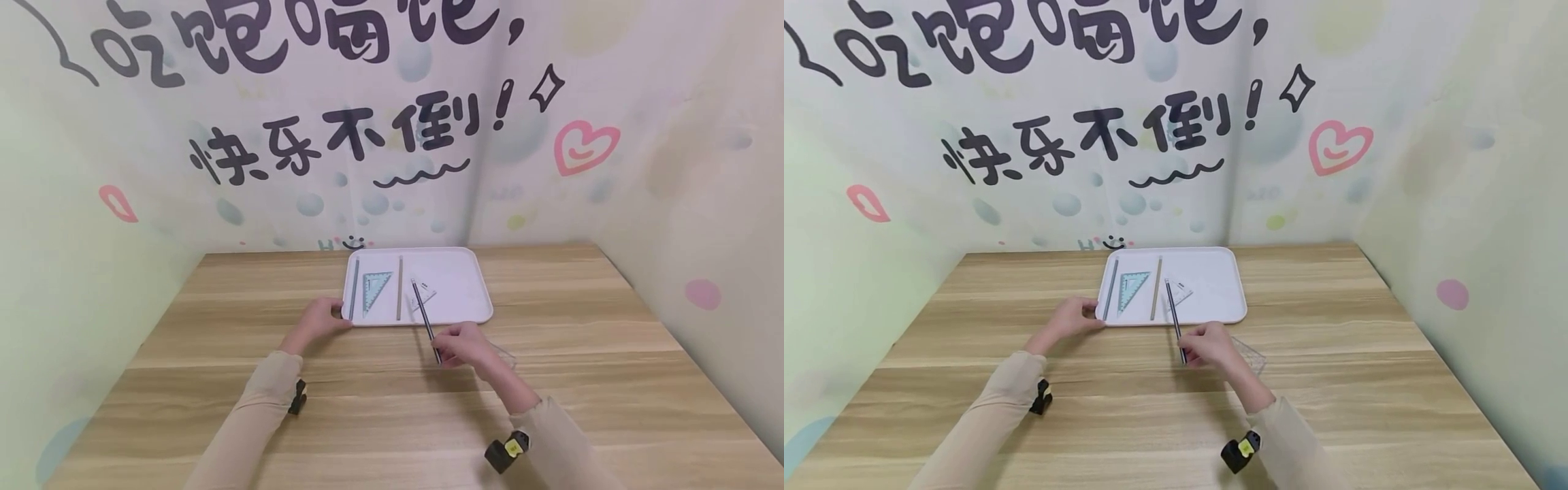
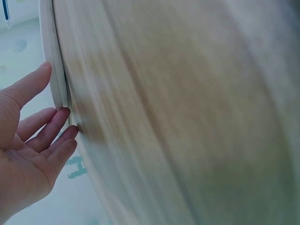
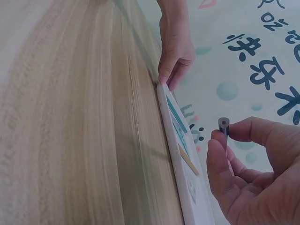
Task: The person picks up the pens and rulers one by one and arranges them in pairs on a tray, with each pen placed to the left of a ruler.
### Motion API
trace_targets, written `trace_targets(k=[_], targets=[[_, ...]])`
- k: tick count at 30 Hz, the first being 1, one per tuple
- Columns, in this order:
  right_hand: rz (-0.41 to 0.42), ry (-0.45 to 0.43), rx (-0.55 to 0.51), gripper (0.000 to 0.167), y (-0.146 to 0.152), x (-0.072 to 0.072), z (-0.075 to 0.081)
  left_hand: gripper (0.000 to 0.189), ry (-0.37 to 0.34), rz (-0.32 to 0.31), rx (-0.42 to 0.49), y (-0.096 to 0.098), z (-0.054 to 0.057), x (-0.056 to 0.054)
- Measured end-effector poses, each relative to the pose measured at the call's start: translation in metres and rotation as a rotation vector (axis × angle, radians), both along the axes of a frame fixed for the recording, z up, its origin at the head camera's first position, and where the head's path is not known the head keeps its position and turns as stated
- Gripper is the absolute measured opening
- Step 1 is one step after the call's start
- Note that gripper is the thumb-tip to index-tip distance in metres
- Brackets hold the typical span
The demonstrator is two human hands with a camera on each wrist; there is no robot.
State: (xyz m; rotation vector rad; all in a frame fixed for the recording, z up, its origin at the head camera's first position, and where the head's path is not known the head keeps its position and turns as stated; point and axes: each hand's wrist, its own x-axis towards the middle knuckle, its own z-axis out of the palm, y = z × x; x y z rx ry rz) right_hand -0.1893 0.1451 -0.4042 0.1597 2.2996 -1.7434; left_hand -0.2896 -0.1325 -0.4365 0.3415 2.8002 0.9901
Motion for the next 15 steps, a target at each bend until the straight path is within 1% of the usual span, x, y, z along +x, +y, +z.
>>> trace_targets(k=[4,10,15], targets=[[-0.011,0.013,0.011,0.021,0.002,-0.003,0.0,0.035,0.002,0.002,-0.008,0.001,0.001,0.001],[-0.025,0.029,0.041,0.02,0.006,-0.009,-0.002,0.034,0.014,-0.004,0.0,0.001,0.001,0.001],[-0.017,0.039,0.051,0.019,0.007,-0.013,-0.002,0.033,0.02,-0.005,0.009,0.001,0.0,0.001]])
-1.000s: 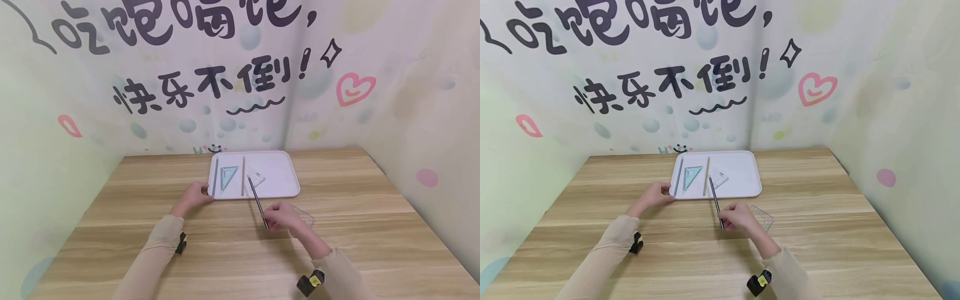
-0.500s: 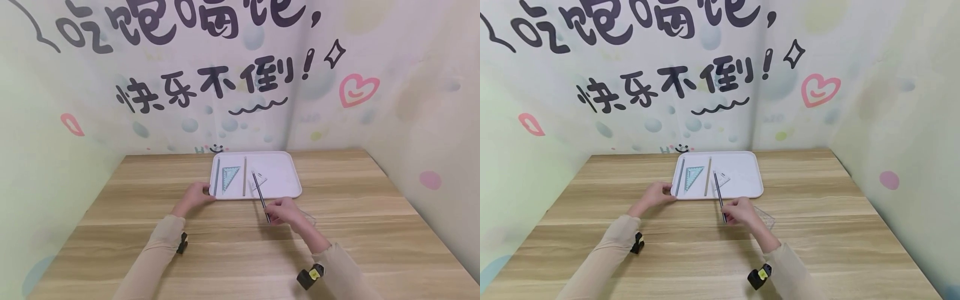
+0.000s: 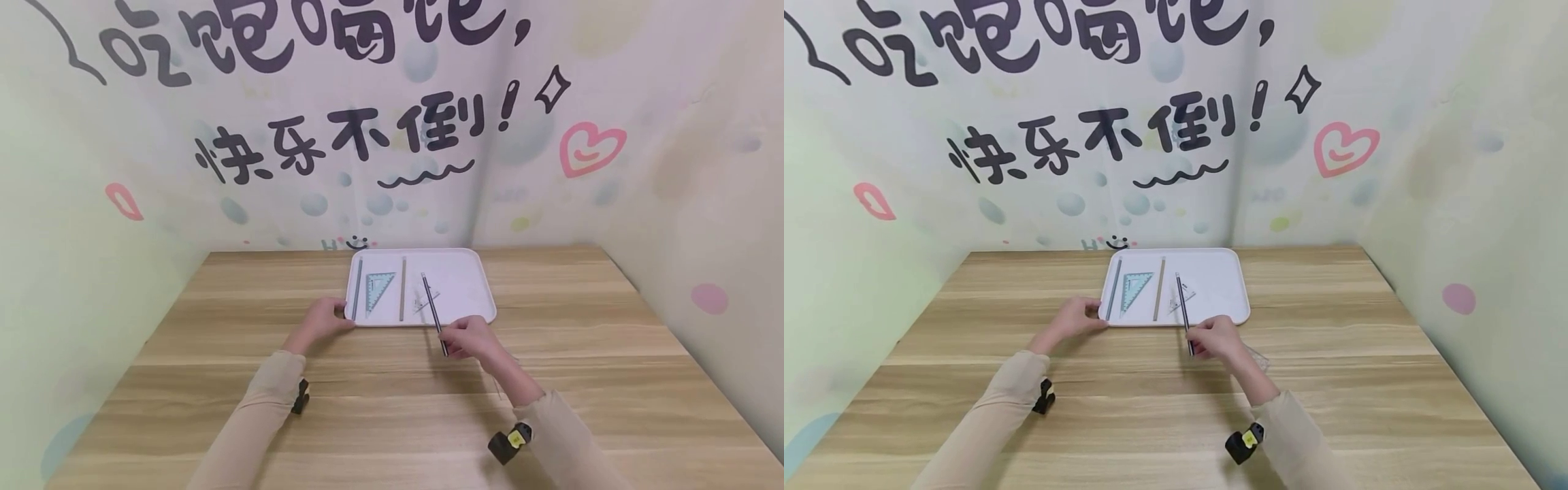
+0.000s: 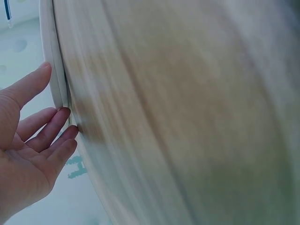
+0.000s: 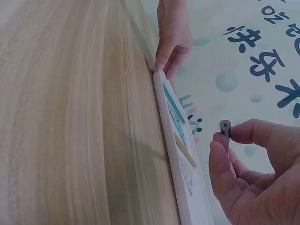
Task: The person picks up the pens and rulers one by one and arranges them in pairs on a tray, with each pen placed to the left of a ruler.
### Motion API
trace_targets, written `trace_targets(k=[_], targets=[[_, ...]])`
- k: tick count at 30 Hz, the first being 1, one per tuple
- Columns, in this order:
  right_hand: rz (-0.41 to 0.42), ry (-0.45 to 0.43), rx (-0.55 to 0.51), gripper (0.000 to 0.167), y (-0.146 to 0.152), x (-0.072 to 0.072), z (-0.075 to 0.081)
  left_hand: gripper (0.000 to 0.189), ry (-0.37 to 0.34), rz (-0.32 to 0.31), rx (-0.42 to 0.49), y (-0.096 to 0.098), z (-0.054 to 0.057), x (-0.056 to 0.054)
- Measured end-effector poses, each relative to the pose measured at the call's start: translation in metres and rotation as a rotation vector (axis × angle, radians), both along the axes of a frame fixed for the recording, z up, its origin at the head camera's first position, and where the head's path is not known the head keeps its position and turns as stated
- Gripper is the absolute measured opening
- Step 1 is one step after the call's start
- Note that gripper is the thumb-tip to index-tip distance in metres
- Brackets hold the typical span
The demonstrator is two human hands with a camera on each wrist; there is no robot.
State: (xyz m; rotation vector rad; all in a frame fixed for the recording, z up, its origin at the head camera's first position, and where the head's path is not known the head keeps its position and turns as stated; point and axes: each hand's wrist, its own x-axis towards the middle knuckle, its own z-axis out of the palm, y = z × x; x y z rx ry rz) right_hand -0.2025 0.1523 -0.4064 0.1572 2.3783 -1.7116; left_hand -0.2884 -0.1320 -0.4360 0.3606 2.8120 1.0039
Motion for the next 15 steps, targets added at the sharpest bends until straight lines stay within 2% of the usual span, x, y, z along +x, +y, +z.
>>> trace_targets(k=[15], targets=[[-0.024,0.001,-0.028,0.021,0.004,-0.014,0.004,0.032,0.015,-0.006,-0.008,0.001,0.002,0.001]])
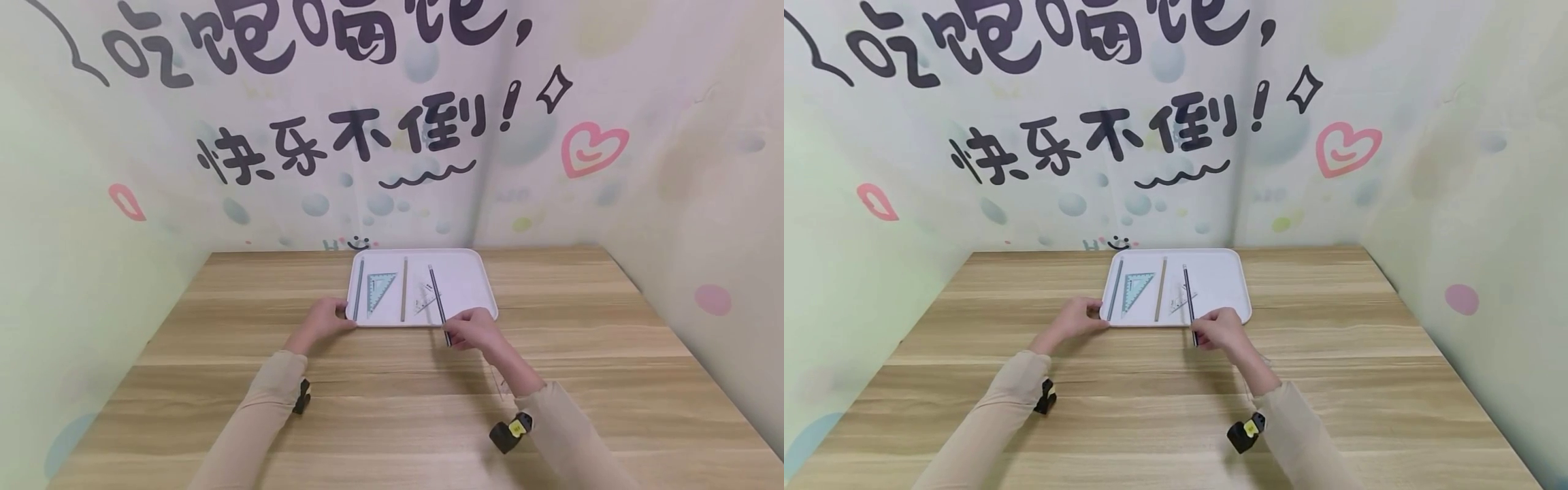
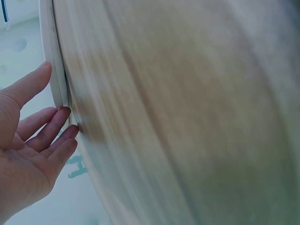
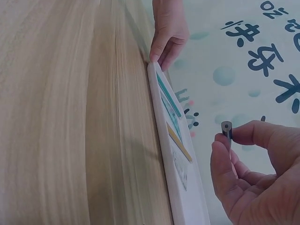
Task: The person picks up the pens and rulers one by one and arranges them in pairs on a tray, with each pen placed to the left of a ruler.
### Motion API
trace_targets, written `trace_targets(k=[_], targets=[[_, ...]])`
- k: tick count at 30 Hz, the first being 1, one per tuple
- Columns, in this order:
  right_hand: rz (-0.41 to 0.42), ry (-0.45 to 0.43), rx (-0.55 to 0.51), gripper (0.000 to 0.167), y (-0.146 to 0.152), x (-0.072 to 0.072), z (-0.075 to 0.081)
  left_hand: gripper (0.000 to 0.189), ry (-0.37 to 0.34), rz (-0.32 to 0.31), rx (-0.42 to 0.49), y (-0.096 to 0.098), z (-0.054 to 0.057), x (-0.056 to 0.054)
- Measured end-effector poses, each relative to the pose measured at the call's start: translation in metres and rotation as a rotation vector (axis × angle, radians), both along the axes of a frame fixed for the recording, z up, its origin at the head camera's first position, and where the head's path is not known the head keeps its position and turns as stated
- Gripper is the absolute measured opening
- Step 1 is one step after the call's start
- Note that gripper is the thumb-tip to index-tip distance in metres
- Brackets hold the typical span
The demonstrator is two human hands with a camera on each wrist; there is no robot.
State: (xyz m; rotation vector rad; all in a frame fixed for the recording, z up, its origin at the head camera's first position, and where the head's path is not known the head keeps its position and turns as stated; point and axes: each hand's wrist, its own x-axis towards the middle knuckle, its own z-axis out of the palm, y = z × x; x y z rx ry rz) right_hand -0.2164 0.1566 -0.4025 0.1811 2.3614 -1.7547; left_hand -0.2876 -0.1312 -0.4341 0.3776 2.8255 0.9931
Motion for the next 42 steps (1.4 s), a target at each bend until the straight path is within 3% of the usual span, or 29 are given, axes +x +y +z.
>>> trace_targets(k=[26,42], targets=[[-0.031,0.007,-0.018,0.025,0.007,-0.018,0.002,0.034,-0.004,0.002,0.037,-0.001,-0.003,0.0],[-0.079,0.01,0.088,0.026,0.013,-0.03,-0.001,0.033,-0.006,0.011,0.034,-0.002,-0.006,-0.003]])
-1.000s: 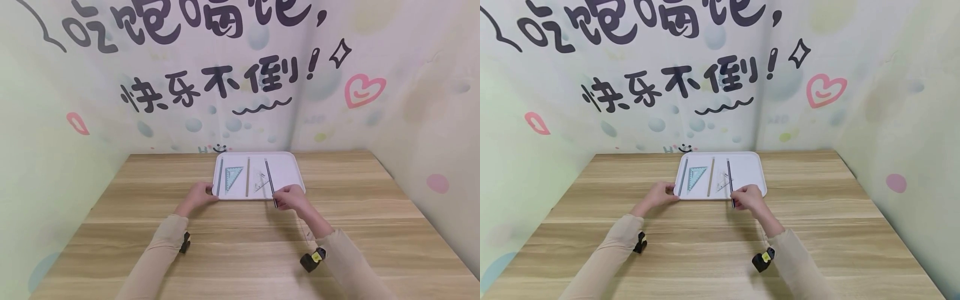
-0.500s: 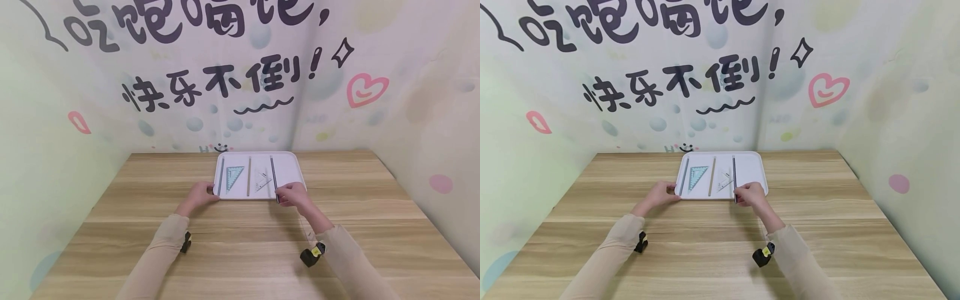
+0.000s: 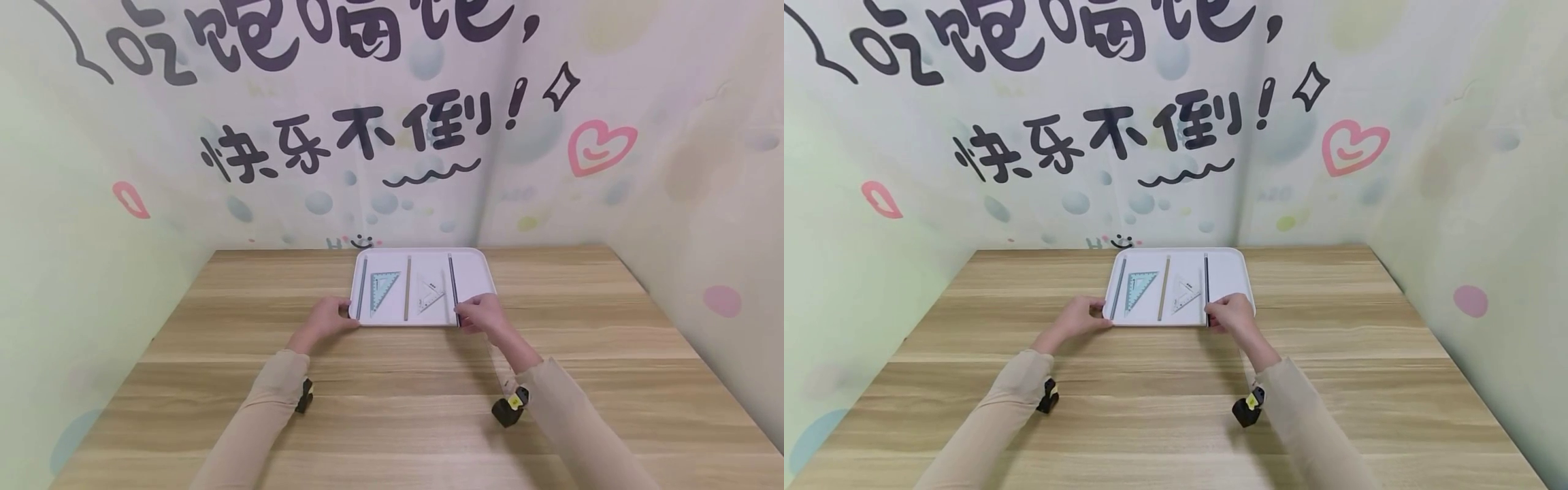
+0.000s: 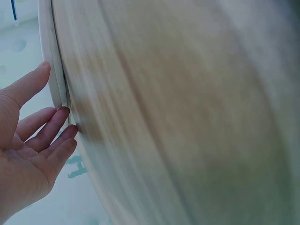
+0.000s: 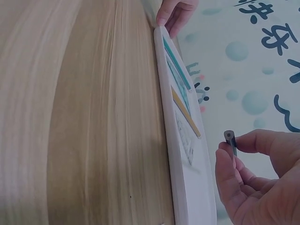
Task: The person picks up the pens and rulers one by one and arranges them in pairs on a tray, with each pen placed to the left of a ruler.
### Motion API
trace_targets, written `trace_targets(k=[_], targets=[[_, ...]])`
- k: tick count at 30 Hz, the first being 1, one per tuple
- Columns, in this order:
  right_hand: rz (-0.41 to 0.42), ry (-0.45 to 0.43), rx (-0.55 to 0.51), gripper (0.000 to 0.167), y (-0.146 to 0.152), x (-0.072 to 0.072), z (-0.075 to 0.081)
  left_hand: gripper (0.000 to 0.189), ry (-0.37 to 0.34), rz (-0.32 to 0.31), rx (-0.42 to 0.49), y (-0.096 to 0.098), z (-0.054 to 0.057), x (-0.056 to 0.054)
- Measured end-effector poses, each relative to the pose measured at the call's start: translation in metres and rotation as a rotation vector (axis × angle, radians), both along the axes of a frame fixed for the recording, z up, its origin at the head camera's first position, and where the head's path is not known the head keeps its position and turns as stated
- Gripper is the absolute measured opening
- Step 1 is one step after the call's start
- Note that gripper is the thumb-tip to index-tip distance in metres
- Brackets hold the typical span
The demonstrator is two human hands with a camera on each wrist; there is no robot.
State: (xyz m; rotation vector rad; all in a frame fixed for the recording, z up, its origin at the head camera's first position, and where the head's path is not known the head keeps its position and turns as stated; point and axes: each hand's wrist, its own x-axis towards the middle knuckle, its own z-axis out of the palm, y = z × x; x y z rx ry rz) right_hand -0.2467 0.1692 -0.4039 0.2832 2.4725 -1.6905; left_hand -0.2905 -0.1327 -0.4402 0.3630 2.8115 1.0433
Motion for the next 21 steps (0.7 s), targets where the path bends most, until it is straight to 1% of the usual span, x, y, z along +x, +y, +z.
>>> trace_targets(k=[6,11,14,21], targets=[[-0.022,-0.005,0.037,0.027,0.002,-0.005,0.0,0.032,-0.014,0.008,0.009,0.001,0.002,0.002],[-0.029,-0.022,0.057,0.028,0.002,-0.009,-0.001,0.032,-0.01,0.003,0.012,0.001,0.003,0.003],[-0.039,-0.026,0.051,0.027,0.002,-0.011,-0.002,0.032,-0.005,0.003,0.005,0.0,0.003,0.003],[-0.035,-0.026,0.01,0.028,0.001,-0.016,-0.005,0.034,-0.001,0.014,0.0,0.0,0.002,0.003]])
